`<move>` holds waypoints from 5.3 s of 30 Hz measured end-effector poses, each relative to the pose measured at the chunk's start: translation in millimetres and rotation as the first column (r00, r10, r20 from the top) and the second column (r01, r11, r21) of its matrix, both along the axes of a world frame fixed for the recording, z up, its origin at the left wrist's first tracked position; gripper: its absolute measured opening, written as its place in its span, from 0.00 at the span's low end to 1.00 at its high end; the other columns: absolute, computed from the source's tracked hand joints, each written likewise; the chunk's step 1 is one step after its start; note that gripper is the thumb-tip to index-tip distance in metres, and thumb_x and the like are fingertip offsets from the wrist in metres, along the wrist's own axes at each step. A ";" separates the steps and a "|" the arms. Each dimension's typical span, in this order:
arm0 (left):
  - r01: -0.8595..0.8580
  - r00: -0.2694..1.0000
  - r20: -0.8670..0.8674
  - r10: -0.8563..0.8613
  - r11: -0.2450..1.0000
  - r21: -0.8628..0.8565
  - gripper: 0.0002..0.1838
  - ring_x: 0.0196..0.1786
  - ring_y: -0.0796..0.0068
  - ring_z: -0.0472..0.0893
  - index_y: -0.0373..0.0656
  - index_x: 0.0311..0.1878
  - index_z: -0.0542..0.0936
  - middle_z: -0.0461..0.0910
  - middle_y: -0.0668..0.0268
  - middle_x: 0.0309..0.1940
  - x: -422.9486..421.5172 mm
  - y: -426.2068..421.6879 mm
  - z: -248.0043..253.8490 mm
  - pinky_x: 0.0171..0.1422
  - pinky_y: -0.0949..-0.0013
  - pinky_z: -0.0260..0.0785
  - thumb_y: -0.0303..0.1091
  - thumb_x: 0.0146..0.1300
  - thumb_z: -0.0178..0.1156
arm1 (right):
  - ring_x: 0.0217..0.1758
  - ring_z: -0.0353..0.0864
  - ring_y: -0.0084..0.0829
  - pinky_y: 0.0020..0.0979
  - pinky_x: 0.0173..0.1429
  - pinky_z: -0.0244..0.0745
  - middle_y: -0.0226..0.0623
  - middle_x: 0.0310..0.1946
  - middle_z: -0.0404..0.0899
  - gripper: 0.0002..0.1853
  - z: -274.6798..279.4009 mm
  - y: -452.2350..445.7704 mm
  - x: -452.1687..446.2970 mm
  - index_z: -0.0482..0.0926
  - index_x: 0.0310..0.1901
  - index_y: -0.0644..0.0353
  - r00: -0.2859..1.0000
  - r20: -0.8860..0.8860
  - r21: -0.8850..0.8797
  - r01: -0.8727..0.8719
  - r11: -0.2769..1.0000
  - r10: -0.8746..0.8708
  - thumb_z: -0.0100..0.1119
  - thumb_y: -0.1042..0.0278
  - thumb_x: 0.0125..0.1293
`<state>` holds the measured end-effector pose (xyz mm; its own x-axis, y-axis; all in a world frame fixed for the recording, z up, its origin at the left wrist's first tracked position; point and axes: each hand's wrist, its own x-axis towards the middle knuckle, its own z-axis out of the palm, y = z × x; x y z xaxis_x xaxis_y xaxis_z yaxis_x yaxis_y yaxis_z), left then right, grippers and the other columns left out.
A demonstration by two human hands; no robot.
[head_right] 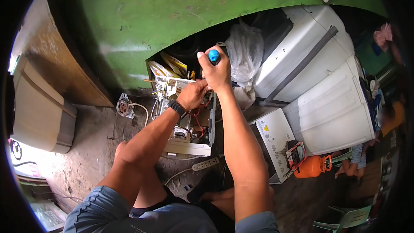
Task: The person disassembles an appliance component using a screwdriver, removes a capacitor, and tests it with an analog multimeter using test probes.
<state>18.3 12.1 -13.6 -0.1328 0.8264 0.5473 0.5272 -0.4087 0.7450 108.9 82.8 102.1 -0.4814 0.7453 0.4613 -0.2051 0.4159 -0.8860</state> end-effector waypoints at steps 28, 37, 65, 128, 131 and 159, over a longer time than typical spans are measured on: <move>0.038 0.993 -0.109 -0.041 0.999 -0.031 0.10 0.50 0.39 0.85 0.44 0.54 0.84 0.86 0.49 0.45 -0.2 6.1 -6.4 0.54 0.48 0.77 0.37 0.78 0.62 | 0.16 0.74 0.18 0.25 0.20 0.69 0.26 0.19 0.74 0.13 -12.2 3.7 22.4 0.75 0.37 0.59 0.987 -0.161 -0.077 -0.002 0.997 -0.010 0.69 0.66 0.75; 0.023 0.994 -0.102 -0.040 0.986 -0.167 0.10 0.54 0.39 0.84 0.45 0.57 0.83 0.86 0.48 0.47 2.7 6.4 -3.3 0.58 0.48 0.76 0.36 0.80 0.60 | 0.17 0.66 0.16 0.25 0.21 0.66 0.25 0.19 0.70 0.11 -7.0 1.5 16.4 0.74 0.36 0.58 0.993 -0.084 -0.133 0.070 0.989 -0.081 0.65 0.68 0.77; 0.057 0.998 0.030 -0.053 0.991 -0.125 0.13 0.46 0.37 0.80 0.40 0.45 0.76 0.81 0.47 0.39 2.2 14.4 -9.2 0.50 0.46 0.72 0.41 0.82 0.57 | 0.26 0.82 0.43 0.44 0.35 0.74 0.46 0.21 0.79 0.16 -10.2 15.4 -9.7 0.76 0.31 0.67 0.897 0.016 0.019 0.441 0.897 -0.442 0.68 0.62 0.68; 0.064 0.995 0.081 -0.054 0.990 -0.127 0.13 0.44 0.35 0.78 0.41 0.45 0.75 0.80 0.47 0.37 1.2 17.3 -11.8 0.47 0.46 0.71 0.41 0.82 0.58 | 0.25 0.83 0.40 0.44 0.34 0.74 0.43 0.20 0.78 0.15 -17.7 26.9 -15.9 0.76 0.31 0.65 0.894 0.019 0.028 0.447 0.894 -0.447 0.67 0.64 0.68; 0.076 0.997 0.030 -0.074 0.996 -0.045 0.14 0.43 0.37 0.79 0.40 0.44 0.75 0.79 0.48 0.36 1.1 15.4 -10.9 0.48 0.47 0.71 0.42 0.81 0.60 | 0.15 0.75 0.22 0.31 0.20 0.67 0.29 0.17 0.75 0.12 -7.5 12.7 0.7 0.77 0.32 0.61 0.968 -0.068 -0.152 0.228 0.962 -0.240 0.67 0.65 0.72; 0.083 0.995 0.080 -0.065 0.965 -0.249 0.17 0.37 0.55 0.78 0.38 0.45 0.76 0.81 0.52 0.35 0.0 25.3 -15.5 0.48 0.56 0.74 0.45 0.84 0.57 | 0.15 0.67 0.16 0.25 0.19 0.62 0.22 0.19 0.72 0.11 -11.0 39.2 -3.1 0.77 0.37 0.53 0.997 -0.060 -0.248 0.036 0.968 -0.053 0.70 0.61 0.72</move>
